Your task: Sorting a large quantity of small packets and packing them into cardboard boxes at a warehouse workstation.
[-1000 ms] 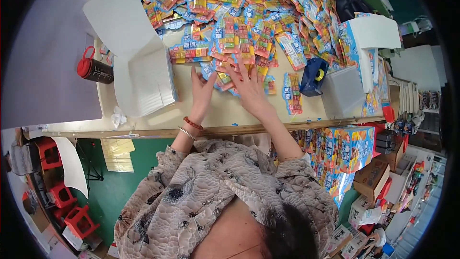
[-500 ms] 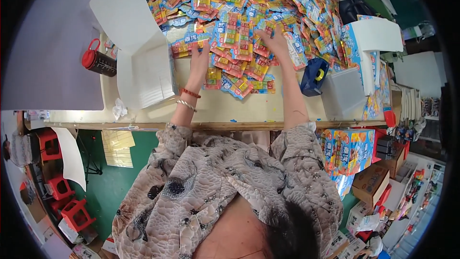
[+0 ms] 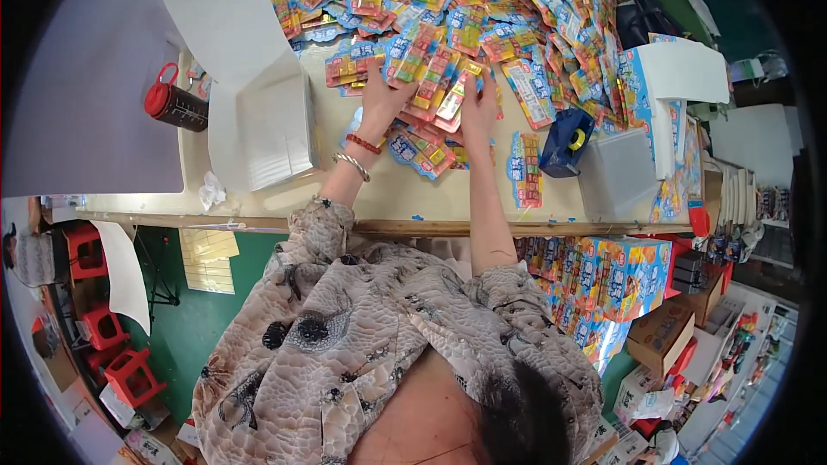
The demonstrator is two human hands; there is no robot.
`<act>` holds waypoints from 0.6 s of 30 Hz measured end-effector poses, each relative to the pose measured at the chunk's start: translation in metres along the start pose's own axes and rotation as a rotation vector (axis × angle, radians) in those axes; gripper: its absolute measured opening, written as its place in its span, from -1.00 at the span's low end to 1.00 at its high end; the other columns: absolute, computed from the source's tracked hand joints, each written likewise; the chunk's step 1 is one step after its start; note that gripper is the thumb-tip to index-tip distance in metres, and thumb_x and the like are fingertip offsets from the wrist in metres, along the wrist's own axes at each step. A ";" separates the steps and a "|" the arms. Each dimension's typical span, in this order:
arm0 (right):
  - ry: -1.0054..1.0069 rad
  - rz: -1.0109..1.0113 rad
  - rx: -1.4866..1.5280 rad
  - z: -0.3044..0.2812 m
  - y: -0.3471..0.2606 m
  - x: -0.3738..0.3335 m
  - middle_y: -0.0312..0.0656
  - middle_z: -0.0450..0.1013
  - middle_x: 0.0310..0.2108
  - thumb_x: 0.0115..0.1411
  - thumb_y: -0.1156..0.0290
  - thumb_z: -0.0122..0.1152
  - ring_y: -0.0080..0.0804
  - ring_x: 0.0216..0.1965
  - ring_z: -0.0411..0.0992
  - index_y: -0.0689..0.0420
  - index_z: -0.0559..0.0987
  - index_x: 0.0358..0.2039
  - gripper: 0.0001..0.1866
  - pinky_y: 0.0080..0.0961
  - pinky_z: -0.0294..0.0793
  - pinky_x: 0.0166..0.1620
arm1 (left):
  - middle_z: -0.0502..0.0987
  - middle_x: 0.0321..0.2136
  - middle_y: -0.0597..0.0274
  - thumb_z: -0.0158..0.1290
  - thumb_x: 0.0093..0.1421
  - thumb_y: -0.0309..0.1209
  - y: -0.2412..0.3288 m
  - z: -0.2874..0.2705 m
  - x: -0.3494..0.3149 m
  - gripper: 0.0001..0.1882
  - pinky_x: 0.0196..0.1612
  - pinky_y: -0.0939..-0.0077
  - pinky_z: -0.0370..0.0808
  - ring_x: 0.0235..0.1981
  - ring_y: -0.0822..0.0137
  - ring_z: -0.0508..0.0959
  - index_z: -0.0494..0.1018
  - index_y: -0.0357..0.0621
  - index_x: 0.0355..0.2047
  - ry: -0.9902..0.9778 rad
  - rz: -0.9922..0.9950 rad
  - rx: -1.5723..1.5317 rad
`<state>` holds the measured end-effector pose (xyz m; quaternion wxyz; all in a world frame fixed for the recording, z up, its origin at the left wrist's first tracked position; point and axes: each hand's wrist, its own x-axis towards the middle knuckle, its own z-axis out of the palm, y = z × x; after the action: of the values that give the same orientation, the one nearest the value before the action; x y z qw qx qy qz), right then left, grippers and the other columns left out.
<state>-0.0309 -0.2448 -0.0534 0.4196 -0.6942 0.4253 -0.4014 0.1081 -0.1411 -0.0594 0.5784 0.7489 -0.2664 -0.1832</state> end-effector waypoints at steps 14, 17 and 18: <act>-0.027 -0.014 -0.019 0.007 -0.024 -0.044 0.11 0.14 0.16 0.02 0.24 0.36 -0.14 0.15 0.20 0.35 0.03 0.26 -0.06 -0.35 0.16 0.19 | 0.30 0.04 0.02 0.38 -0.14 -0.33 0.028 -0.017 -0.007 -0.01 -0.02 0.46 0.41 0.02 0.26 0.37 0.01 -0.31 0.20 -0.079 -0.318 -0.418; -0.019 0.034 0.267 0.008 -0.033 -0.050 0.03 0.05 0.24 0.11 0.39 0.27 -0.25 0.19 0.16 0.32 -0.03 0.29 -0.13 -0.42 0.13 0.21 | 0.31 0.05 0.00 0.40 -0.19 -0.42 0.024 -0.015 -0.011 0.12 0.05 0.41 0.40 0.04 0.21 0.37 -0.12 -0.33 0.25 -0.021 -0.272 -0.404; 0.015 0.016 0.430 0.009 -0.038 -0.052 0.00 0.04 0.26 0.13 0.43 0.24 -0.29 0.20 0.14 0.30 -0.05 0.30 -0.15 -0.43 0.12 0.21 | 0.32 0.04 -0.01 0.40 -0.21 -0.45 0.024 -0.014 -0.017 0.18 0.04 0.39 0.41 0.01 0.20 0.40 -0.21 -0.33 0.27 0.011 -0.267 -0.498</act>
<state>-0.0296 -0.1834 -0.0318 0.5579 -0.5824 0.3385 -0.4847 0.0989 -0.1245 -0.0328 0.7169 0.6130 -0.1092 -0.3136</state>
